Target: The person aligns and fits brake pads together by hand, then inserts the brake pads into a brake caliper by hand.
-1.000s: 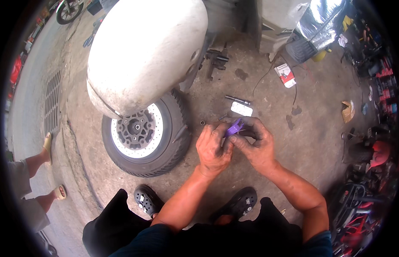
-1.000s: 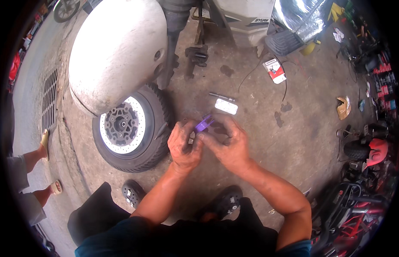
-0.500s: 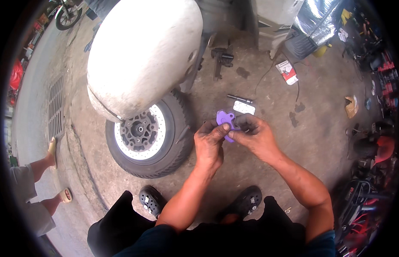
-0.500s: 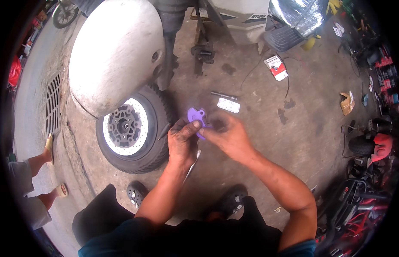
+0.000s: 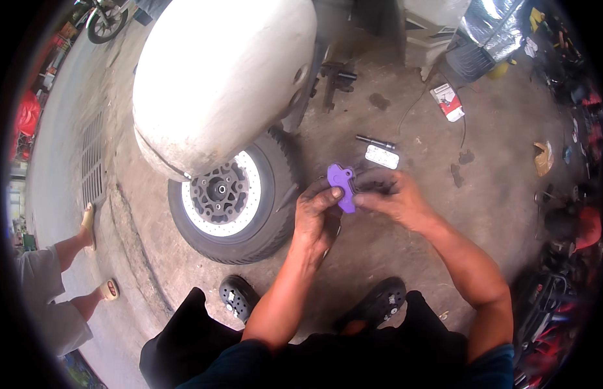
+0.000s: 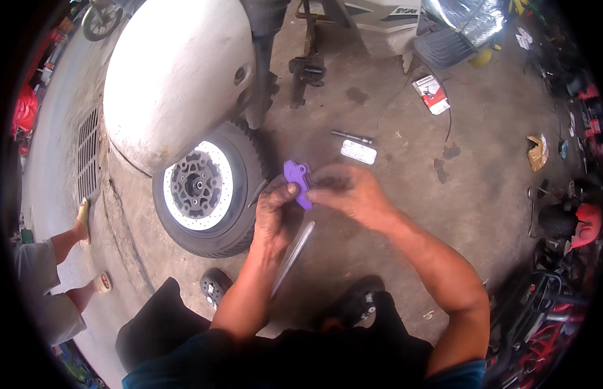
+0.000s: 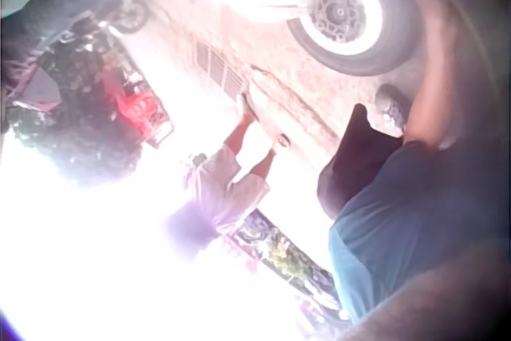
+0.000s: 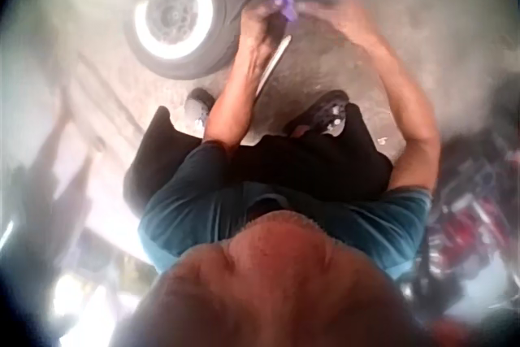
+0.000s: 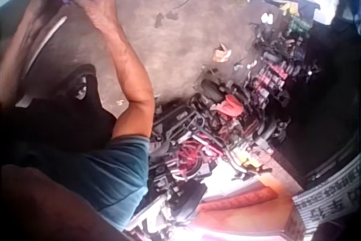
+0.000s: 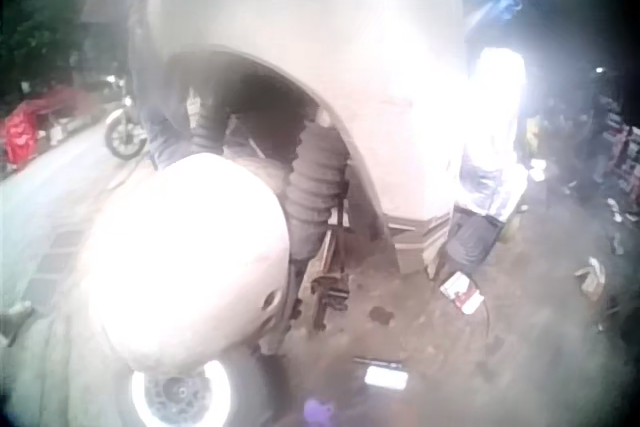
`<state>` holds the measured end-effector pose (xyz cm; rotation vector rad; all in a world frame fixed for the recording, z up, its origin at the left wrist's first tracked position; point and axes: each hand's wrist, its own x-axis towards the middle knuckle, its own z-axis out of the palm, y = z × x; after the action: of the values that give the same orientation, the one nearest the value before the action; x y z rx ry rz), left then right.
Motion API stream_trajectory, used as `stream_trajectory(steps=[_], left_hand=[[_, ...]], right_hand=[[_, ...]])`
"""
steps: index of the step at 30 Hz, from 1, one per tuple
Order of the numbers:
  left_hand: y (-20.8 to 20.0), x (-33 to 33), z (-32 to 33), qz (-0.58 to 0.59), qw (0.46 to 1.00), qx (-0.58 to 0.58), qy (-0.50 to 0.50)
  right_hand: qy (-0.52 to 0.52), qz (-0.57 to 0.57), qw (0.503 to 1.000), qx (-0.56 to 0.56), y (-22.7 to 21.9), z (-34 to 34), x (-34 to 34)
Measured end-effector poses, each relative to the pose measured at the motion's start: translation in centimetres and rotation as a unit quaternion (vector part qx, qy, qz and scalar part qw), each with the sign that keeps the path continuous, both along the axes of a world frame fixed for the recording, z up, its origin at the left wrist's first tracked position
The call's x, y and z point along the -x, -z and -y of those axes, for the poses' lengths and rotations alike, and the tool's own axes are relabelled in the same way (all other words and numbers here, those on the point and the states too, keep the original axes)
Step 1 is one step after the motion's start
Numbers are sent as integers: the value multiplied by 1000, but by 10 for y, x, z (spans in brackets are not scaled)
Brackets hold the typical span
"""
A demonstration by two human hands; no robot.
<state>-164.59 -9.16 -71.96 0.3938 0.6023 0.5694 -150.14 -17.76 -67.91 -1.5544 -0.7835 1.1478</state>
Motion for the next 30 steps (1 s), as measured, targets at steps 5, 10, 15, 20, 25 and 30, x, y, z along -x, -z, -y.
stream_trajectory(steps=[5, 10, 15, 20, 25, 30], left_hand=[[4, 2, -4, 43, 997, 36, 54], [-3, -3, -3, 61, 994, 67, 64], [-7, -2, -1, 54, 994, 55, 75], [-8, -6, 5, 36, 996, 44, 72], [-12, -4, 7, 53, 996, 18, 71], [-14, -12, 5, 55, 994, 33, 90]], right_hand=[[-38, -11, 998, 52, 2, -2, -10], [24, -118, 992, 31, 5, 2, -10], [49, -128, 990, 40, -3, 1, -7], [49, -127, 989, 62, -8, 6, -10], [59, -214, 974, 56, -11, 8, -11], [53, -182, 981, 35, -9, 10, -16]])
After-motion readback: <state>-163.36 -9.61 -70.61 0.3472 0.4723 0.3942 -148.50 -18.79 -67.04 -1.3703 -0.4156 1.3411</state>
